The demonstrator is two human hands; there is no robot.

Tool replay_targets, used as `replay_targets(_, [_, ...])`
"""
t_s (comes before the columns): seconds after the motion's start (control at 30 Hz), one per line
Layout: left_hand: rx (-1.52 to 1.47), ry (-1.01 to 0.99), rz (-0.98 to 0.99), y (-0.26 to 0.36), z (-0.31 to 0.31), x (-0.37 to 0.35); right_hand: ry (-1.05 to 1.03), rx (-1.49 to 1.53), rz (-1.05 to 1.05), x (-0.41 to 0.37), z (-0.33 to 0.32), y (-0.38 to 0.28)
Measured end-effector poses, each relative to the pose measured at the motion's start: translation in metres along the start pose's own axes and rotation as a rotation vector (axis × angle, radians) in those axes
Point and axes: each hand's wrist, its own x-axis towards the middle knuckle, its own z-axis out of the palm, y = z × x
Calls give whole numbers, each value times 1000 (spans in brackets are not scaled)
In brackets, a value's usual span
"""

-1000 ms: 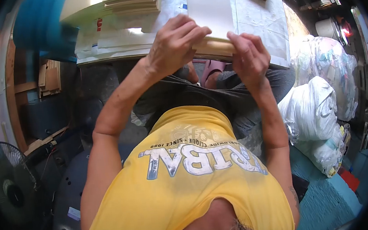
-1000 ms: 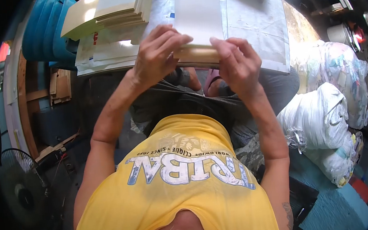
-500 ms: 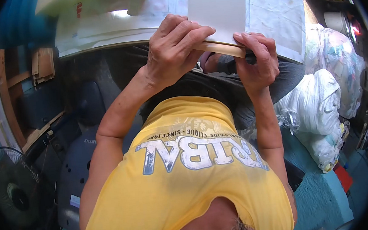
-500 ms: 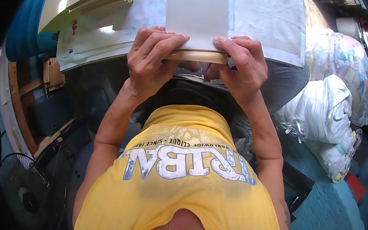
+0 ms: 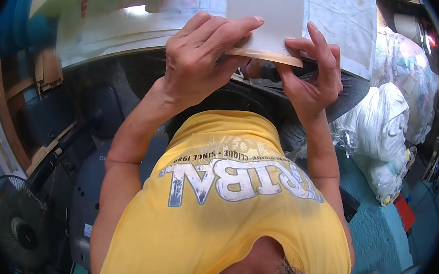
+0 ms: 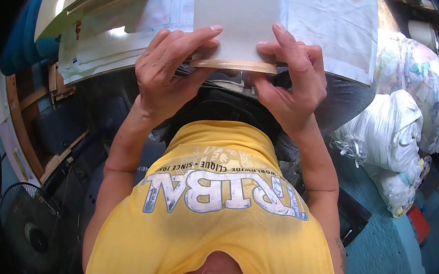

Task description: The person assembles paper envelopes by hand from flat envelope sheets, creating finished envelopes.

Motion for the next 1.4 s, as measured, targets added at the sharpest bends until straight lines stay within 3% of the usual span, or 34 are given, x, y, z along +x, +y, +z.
replay_targets(0.33, [-176, -135, -29, -13, -15, 4, -109, 236, 126, 10, -18, 5])
replay_targets(0.47, [-236, -207, -81, -13, -22, 5, -212, 236, 82, 16, -31, 10])
replay_targets(0.57, [-146, -198, 64, -16, -28, 13, -289, 223, 56, 26, -41, 5])
replay_targets(0.77, [-106, -243, 92, -16, -38, 21, -469, 127, -109, 52, -50, 7])
replay_targets(0.87, [-181, -238, 16, -21, -39, 21, -513, 132, -157, 62, -49, 18])
replay_targets(1.07, [-219, -257, -51, -21, -38, 25, -578, 122, -115, 68, -48, 24])
replay_targets(1.4, [-48, -331, 23, -24, -38, 29, -565, 185, -49, 66, -47, 29])
